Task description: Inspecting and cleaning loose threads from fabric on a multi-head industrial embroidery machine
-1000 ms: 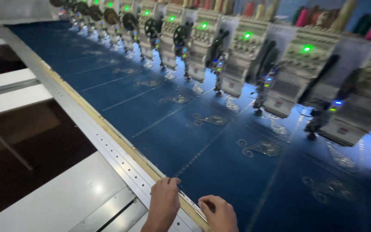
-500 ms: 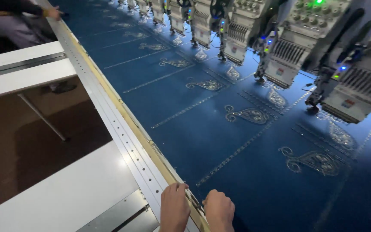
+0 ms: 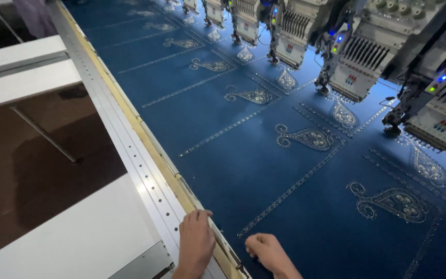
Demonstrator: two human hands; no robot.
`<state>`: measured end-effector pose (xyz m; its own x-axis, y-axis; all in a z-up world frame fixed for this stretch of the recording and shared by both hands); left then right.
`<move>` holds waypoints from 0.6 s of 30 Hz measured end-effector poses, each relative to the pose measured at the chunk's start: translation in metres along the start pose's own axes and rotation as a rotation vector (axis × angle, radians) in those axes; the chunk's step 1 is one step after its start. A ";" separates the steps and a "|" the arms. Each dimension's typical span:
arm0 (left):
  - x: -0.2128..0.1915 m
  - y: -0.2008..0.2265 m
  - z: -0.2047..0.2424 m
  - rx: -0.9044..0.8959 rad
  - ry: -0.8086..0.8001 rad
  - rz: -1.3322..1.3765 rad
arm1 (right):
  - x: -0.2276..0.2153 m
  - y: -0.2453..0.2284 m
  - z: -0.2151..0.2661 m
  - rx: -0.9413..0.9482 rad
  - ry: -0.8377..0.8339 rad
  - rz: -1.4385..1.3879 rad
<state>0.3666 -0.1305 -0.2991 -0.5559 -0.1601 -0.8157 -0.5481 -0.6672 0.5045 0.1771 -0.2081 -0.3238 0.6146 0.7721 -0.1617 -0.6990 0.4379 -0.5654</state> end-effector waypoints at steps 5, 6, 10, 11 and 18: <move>-0.006 0.003 -0.032 0.141 0.046 -0.042 | -0.002 -0.020 -0.006 -0.182 0.012 -0.062; -0.006 0.006 -0.040 0.143 0.041 -0.041 | -0.004 -0.028 -0.006 -0.178 0.015 -0.063; -0.022 0.003 -0.036 0.136 0.126 -0.031 | 0.010 -0.030 -0.001 -0.101 0.009 -0.129; -0.031 0.002 -0.037 0.070 0.163 -0.009 | 0.013 -0.035 -0.001 -0.123 -0.006 -0.173; -0.059 -0.007 -0.097 0.080 0.420 -0.149 | 0.018 -0.011 -0.021 -0.043 0.041 0.058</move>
<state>0.4639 -0.1867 -0.2817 -0.1744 -0.3585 -0.9171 -0.6587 -0.6498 0.3793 0.2037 -0.2091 -0.3374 0.5890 0.7754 -0.2279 -0.7179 0.3725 -0.5881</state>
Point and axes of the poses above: each hand's wrist, its own z-axis away from the middle knuckle, its own x-axis out of the palm, y = z × x, the point moved 8 cm from there along -z, towards the middle knuckle, and after that the axes turned 2 degrees about z, right-handed, at the moved point
